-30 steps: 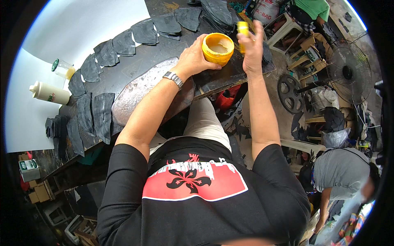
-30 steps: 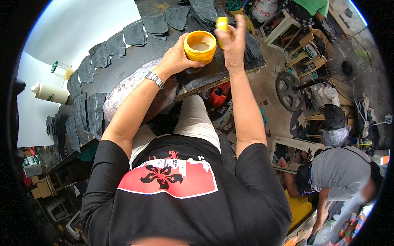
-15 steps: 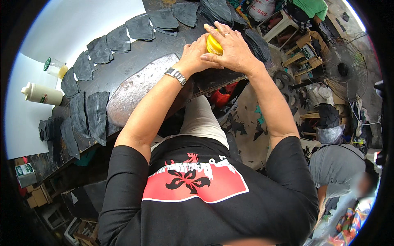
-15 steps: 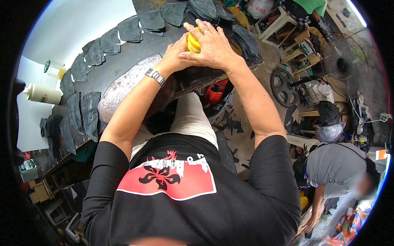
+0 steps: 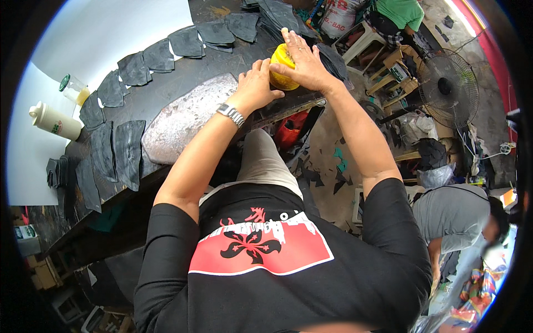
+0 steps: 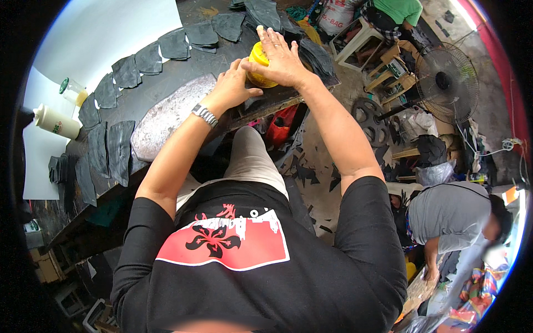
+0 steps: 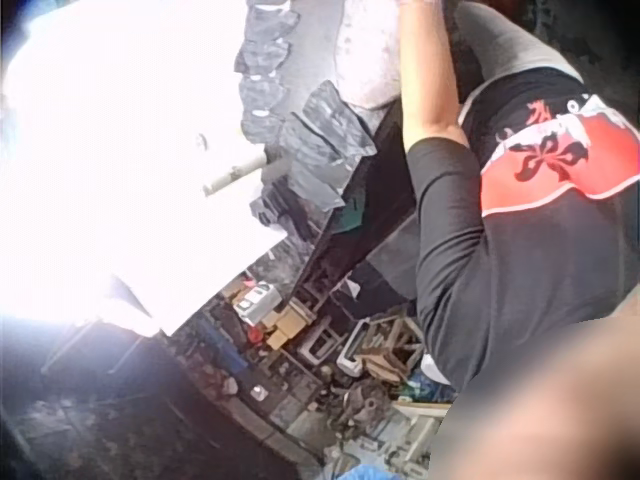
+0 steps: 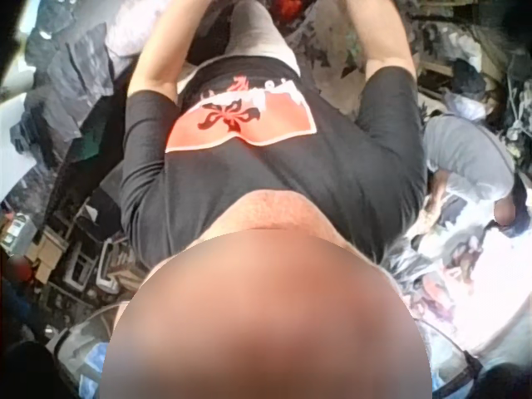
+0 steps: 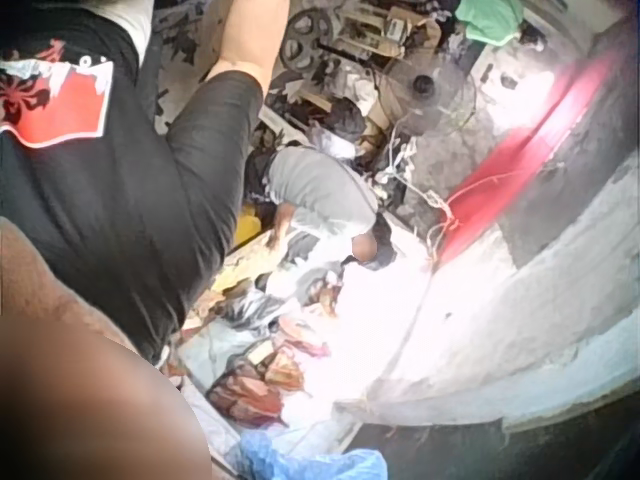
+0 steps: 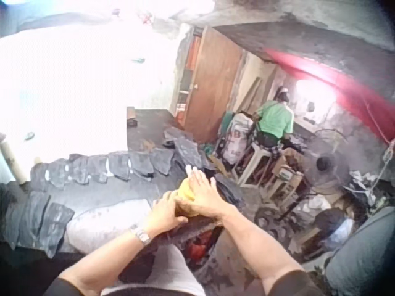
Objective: The person repeatedly rubs small dark material pieces on a curved surface using a yellow container of paste. They pick up pieces, apply the paste, rub the surface, and place the pieces back down, repeating the cycle throughout the clip.
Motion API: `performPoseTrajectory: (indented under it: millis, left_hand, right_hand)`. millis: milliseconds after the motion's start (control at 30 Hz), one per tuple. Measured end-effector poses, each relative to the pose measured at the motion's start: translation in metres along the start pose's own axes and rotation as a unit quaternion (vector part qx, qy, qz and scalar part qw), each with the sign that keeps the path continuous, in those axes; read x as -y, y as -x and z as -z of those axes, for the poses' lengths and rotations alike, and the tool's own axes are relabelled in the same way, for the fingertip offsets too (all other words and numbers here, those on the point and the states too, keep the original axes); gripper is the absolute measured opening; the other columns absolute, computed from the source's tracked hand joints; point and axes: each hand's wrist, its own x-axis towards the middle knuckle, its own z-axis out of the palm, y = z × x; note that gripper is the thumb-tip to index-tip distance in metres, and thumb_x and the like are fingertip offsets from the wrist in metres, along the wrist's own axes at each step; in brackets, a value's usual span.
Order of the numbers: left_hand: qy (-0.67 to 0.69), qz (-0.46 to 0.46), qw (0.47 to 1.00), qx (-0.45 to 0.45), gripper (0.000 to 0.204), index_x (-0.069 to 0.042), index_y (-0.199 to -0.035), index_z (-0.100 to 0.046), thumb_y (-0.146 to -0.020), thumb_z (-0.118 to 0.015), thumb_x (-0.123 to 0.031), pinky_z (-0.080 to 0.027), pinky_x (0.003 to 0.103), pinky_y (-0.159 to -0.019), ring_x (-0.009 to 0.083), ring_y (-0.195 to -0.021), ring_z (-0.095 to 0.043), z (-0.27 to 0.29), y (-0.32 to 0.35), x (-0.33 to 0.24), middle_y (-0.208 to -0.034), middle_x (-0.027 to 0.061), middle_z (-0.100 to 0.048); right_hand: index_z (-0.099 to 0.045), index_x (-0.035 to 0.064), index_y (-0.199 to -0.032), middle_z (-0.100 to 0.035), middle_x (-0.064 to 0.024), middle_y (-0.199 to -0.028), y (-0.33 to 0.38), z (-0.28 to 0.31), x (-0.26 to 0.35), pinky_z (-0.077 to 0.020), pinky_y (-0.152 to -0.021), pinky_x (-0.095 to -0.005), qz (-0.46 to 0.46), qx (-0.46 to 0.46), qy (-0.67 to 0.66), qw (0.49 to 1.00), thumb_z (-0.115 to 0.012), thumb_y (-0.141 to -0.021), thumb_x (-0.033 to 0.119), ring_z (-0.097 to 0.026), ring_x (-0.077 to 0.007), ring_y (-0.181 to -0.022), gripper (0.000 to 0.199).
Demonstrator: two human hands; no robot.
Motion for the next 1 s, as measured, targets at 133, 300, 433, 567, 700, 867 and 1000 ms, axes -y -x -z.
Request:
performPoseTrajectory:
  millis: [133,300,433,567,700,867,1000]
  left_hand:
    - [0.067,-0.035,0.997,-0.014,0.063,-0.008,-0.139,-0.057,-0.084,-0.080,-0.031,-0.045,0.044,-0.108,0.0385,-0.128,-0.056,0.038,0.045,0.013,-0.142,0.0197,-0.055]
    - [0.132,-0.027,0.990,-0.038,0.044,-0.004,-0.127,-0.066,-0.088,-0.076,-0.022,-0.047,0.040,-0.104,0.0348,-0.122,-0.061,0.072,0.100,0.038,-0.133,0.0180,-0.062]
    - [0.094,-0.036,0.993,-0.058,0.040,-0.003,-0.123,-0.068,-0.088,-0.076,-0.020,-0.047,0.040,-0.105,0.0352,-0.121,-0.060,0.067,0.121,0.049,-0.130,0.0166,-0.063]
    - [0.032,-0.064,0.993,-0.098,0.036,-0.007,-0.120,-0.070,-0.087,-0.077,-0.020,-0.044,0.042,-0.107,0.0319,-0.124,-0.057,0.052,0.129,0.052,-0.128,0.0120,-0.064]
    - [0.053,-0.059,0.990,-0.117,0.035,-0.009,-0.118,-0.071,-0.086,-0.077,-0.022,-0.041,0.043,-0.109,0.0317,-0.124,-0.055,0.048,0.132,0.054,-0.126,0.0104,-0.064]
    - [0.044,-0.063,0.990,-0.116,0.034,-0.010,-0.118,-0.071,-0.087,-0.076,-0.022,-0.042,0.042,-0.108,0.0324,-0.124,-0.056,0.050,0.134,0.053,-0.128,0.0108,-0.064]
    - [0.040,-0.062,0.991,-0.114,0.034,-0.010,-0.119,-0.071,-0.088,-0.076,-0.023,-0.043,0.042,-0.108,0.0328,-0.125,-0.056,0.050,0.133,0.054,-0.129,0.0113,-0.063]
  right_hand:
    - [-0.006,0.0178,-0.166,-0.014,-0.0229,-0.169,0.002,0.001,-0.006,-0.0042,-0.121,-0.0643,0.027,-0.009,-0.067,0.997,-0.052,-0.084,0.084,-0.011,-0.0362,-0.158,0.115]
    - [-0.005,0.0173,-0.166,-0.013,-0.0216,-0.170,0.003,-0.004,-0.001,-0.0017,-0.121,-0.0645,0.022,-0.025,-0.113,0.993,-0.051,-0.085,0.083,-0.011,-0.0347,-0.158,0.114]
    - [-0.002,0.0147,-0.165,-0.013,-0.0200,-0.170,-0.001,-0.004,0.006,-0.0015,-0.121,-0.0640,0.025,-0.023,-0.128,0.991,-0.048,-0.088,0.082,-0.012,-0.0328,-0.158,0.113]
    - [-0.001,0.0136,-0.165,-0.020,-0.0164,-0.168,-0.013,-0.009,0.015,-0.0126,-0.124,-0.0519,0.026,-0.076,-0.311,0.947,-0.059,-0.095,0.065,-0.018,-0.0339,-0.156,0.105]
    - [-0.042,0.0072,-0.140,-0.047,-0.0131,-0.145,-0.025,0.008,0.017,-0.0315,-0.115,-0.0399,0.078,-0.165,-0.385,0.905,-0.064,-0.099,0.050,-0.043,-0.0286,-0.136,0.063]
    - [-0.075,0.0059,-0.112,-0.071,-0.0054,-0.098,-0.034,0.058,0.020,-0.0434,-0.100,-0.0343,0.030,0.047,-0.289,0.956,-0.058,-0.104,0.040,-0.056,-0.0170,-0.112,0.039]
    - [-0.079,0.0069,-0.109,-0.068,-0.0098,-0.109,-0.029,0.047,0.054,-0.0373,-0.107,-0.0486,0.114,0.099,0.344,0.927,-0.054,-0.099,0.054,-0.056,-0.0280,-0.115,0.054]
